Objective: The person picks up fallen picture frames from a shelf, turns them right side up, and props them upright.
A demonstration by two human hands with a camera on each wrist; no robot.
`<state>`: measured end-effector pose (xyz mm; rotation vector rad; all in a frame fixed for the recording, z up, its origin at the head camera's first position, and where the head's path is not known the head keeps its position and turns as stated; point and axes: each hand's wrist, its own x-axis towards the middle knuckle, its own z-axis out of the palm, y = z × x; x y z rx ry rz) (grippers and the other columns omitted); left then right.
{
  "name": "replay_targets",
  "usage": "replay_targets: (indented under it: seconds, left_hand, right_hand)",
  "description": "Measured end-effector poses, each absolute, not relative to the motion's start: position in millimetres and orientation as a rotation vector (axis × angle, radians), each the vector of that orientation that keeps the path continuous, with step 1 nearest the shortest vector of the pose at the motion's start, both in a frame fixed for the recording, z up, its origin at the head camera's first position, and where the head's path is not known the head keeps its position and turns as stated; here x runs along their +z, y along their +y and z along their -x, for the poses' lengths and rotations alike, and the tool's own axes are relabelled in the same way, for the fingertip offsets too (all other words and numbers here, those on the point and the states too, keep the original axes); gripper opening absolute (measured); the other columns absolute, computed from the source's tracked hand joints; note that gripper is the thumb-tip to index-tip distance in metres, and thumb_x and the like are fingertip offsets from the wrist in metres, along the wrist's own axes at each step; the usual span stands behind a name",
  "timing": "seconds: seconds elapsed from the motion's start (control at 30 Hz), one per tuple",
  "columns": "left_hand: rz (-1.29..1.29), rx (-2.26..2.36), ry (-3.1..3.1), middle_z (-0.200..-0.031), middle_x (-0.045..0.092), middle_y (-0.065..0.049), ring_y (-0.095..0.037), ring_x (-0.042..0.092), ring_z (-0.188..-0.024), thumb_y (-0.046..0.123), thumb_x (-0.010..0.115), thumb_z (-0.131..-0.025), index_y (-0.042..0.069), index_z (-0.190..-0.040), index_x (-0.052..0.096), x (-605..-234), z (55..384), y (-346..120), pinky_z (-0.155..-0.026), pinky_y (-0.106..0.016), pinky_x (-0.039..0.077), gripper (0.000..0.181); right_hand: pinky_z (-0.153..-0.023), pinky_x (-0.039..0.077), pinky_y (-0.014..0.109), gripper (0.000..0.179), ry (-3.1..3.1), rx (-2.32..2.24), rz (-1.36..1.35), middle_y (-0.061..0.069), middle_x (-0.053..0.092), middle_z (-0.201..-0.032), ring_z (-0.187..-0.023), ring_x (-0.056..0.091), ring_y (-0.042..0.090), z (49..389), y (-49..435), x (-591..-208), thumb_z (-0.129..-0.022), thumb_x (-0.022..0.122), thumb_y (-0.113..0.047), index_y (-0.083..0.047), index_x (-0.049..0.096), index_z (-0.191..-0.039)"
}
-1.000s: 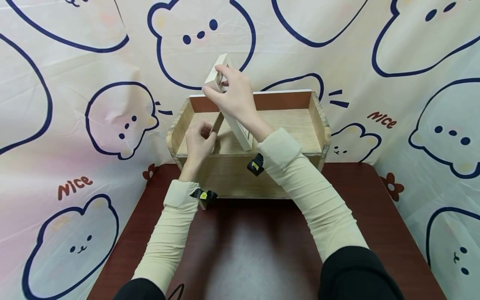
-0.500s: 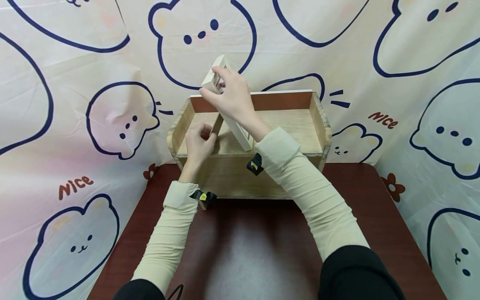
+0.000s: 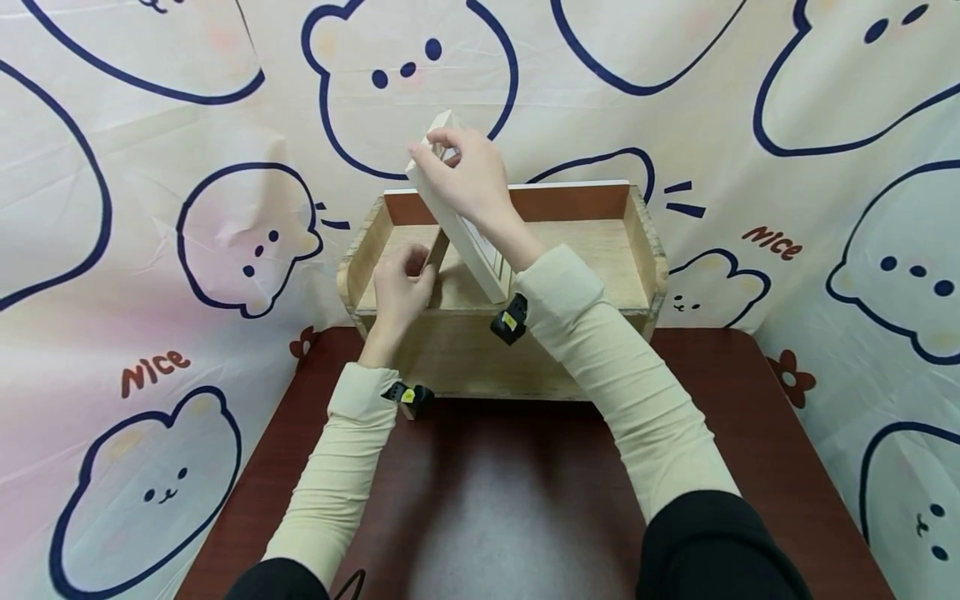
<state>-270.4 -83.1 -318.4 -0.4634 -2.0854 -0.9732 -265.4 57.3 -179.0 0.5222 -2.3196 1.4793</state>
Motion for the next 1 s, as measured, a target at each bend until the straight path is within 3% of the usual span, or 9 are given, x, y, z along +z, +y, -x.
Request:
replay_targets:
  seconds: [0.13, 0.37, 0.6, 0.83, 1.0]
  left_hand:
    - [0.499, -1.045, -2.05, -0.079, 0.061, -0.017, -0.027, 0.059, -0.073, -0.003, 0.06, -0.076, -0.006, -0.091, 0.061, -307, 266, -81, -0.064, -0.034, 0.051, 0.015]
    - [0.623, -1.166, -1.904, -0.077, 0.061, -0.018, -0.026, 0.061, -0.069, -0.003, 0.057, -0.079, -0.009, -0.096, 0.06, -281, 258, -78, -0.062, -0.036, 0.052, 0.019]
    - [0.725, -1.372, -1.838, -0.081, 0.061, -0.018, -0.023, 0.06, -0.073, 0.0, 0.059, -0.081, -0.007, -0.113, 0.052, -261, 247, -72, -0.063, -0.029, 0.051, 0.034]
    - [0.75, -1.358, -1.825, -0.083, 0.061, -0.016, -0.02, 0.061, -0.07, 0.005, 0.063, -0.079, -0.005, -0.126, 0.04, -252, 244, -62, -0.059, -0.026, 0.051, 0.053]
    - [0.714, -1.356, -1.814, -0.083, 0.059, -0.016, -0.02, 0.061, -0.069, 0.004, 0.067, -0.077, -0.004, -0.127, 0.039, -251, 245, -60, -0.058, -0.03, 0.052, 0.057]
  right_hand:
    - [-0.075, 0.045, 0.024, 0.03, -2.334, 1.548, -0.439, 0.002, 0.059, -0.106, -0.091, 0.058, 0.012, 272, 57, -171, -0.088, 0.057, -0.027, -0.008, 0.064, -0.109]
    - [-0.075, 0.042, 0.024, 0.027, -2.385, 1.585, -0.316, 0.002, 0.058, -0.101, -0.091, 0.051, 0.012, 285, 60, -162, -0.086, 0.056, -0.023, -0.007, 0.066, -0.106]
    - [-0.086, 0.046, 0.03, 0.042, -2.45, 1.725, -0.27, 0.007, 0.054, -0.119, -0.104, 0.051, 0.015, 302, 62, -155, -0.087, 0.059, -0.026, -0.008, 0.055, -0.124]
    - [-0.101, 0.032, 0.033, 0.067, -2.597, 1.742, -0.254, 0.003, 0.035, -0.142, -0.124, 0.036, 0.014, 317, 73, -152, -0.086, 0.059, -0.035, -0.018, 0.029, -0.143]
    - [-0.105, 0.025, 0.041, 0.072, -2.658, 1.792, -0.301, -0.003, 0.023, -0.148, -0.131, 0.026, 0.012, 327, 75, -154, -0.085, 0.056, -0.041, -0.021, 0.022, -0.145]
